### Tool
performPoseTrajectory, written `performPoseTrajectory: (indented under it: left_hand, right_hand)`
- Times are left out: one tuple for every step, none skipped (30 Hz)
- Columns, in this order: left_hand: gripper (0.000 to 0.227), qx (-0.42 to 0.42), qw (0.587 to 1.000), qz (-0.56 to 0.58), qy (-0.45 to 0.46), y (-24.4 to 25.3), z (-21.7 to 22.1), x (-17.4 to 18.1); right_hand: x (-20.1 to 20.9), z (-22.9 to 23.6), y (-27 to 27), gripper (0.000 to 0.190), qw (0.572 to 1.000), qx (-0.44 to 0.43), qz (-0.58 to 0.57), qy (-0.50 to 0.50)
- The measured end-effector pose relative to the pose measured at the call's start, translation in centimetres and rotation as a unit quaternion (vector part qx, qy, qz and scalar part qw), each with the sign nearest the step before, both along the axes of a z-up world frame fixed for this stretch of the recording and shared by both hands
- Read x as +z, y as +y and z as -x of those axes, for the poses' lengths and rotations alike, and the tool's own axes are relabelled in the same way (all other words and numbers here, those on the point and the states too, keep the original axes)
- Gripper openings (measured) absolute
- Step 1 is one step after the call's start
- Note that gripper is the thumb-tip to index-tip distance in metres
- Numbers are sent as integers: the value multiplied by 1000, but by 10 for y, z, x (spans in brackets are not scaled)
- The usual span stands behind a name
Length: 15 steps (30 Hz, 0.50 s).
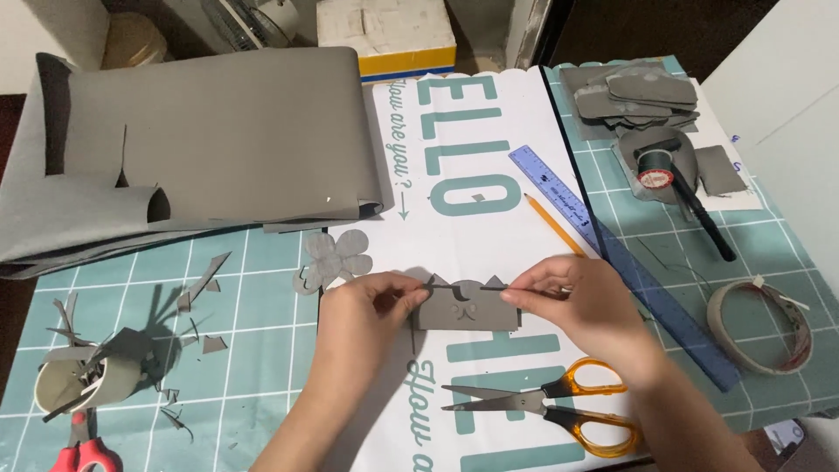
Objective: Cutting small strips of double-sided tape and applying them to a grey material cutout for assembly.
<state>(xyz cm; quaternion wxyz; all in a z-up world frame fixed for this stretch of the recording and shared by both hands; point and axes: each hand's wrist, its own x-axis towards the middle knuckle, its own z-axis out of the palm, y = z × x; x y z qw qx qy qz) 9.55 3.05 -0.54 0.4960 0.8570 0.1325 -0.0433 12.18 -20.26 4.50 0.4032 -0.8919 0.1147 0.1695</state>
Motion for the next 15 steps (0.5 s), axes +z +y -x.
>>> performPoseTrajectory:
  left_hand:
    - [13, -6, 1000, -8, -15, 0, 0, -3]
    - [13, -6, 1000, -8, -14, 1, -1, -9]
    - [14, -11, 999, -16, -33, 2, -2, -15]
    - [16, -16, 998, -25, -52, 2, -3, -21]
    - [16, -15, 998, -25, -51, 2, -3, -20]
    - [15, -23, 998, -39, -50, 2, -3, -19]
    - [14, -30, 997, -52, -50, 1, -2, -18]
    - [14, -30, 997, -53, -49, 1, -2, -16]
    - [17, -31, 997, -53, -40, 1, -2, -14]
    - [20, -32, 998, -54, -30, 1, -2, -12]
    - [20, -32, 998, -55, -30, 1, -2, -12]
    - [20, -29, 998, -55, -23, 1, -2, -13]
    - [21, -26, 998, -55, -16, 0, -3, -14]
    - [21, -26, 998, -56, -16, 0, -3, -13]
    - [21, -29, 998, -60, -19, 0, -3, -13]
  right_hand:
    - [-3, 0, -1, 20, 1000, 11, 21, -7]
    - [-1, 0, 0, 20, 1000, 11, 21, -6]
    - [0, 0, 2, 20, 1000, 5, 27, 4]
    - [2, 0, 3, 20, 999, -1, 32, 13]
    - [0, 0, 3, 20, 999, 0, 32, 14]
    - [-1, 0, 3, 20, 1000, -7, 24, 14]
    - [-3, 0, 3, 19, 1000, -13, 16, 15]
    - [-3, 1, 3, 19, 1000, -13, 16, 15]
    - [-2, 2, 3, 18, 1000, -10, 19, 16]
    - [-2, 3, 3, 18, 1000, -7, 22, 17]
    - [-1, 2, 4, 18, 1000, -7, 22, 17]
    - [0, 2, 4, 19, 999, -5, 28, 18]
    - [1, 3, 5, 20, 999, -3, 34, 19]
    - [-2, 2, 4, 20, 999, -3, 34, 20]
    - [-5, 2, 2, 19, 999, 0, 31, 14]
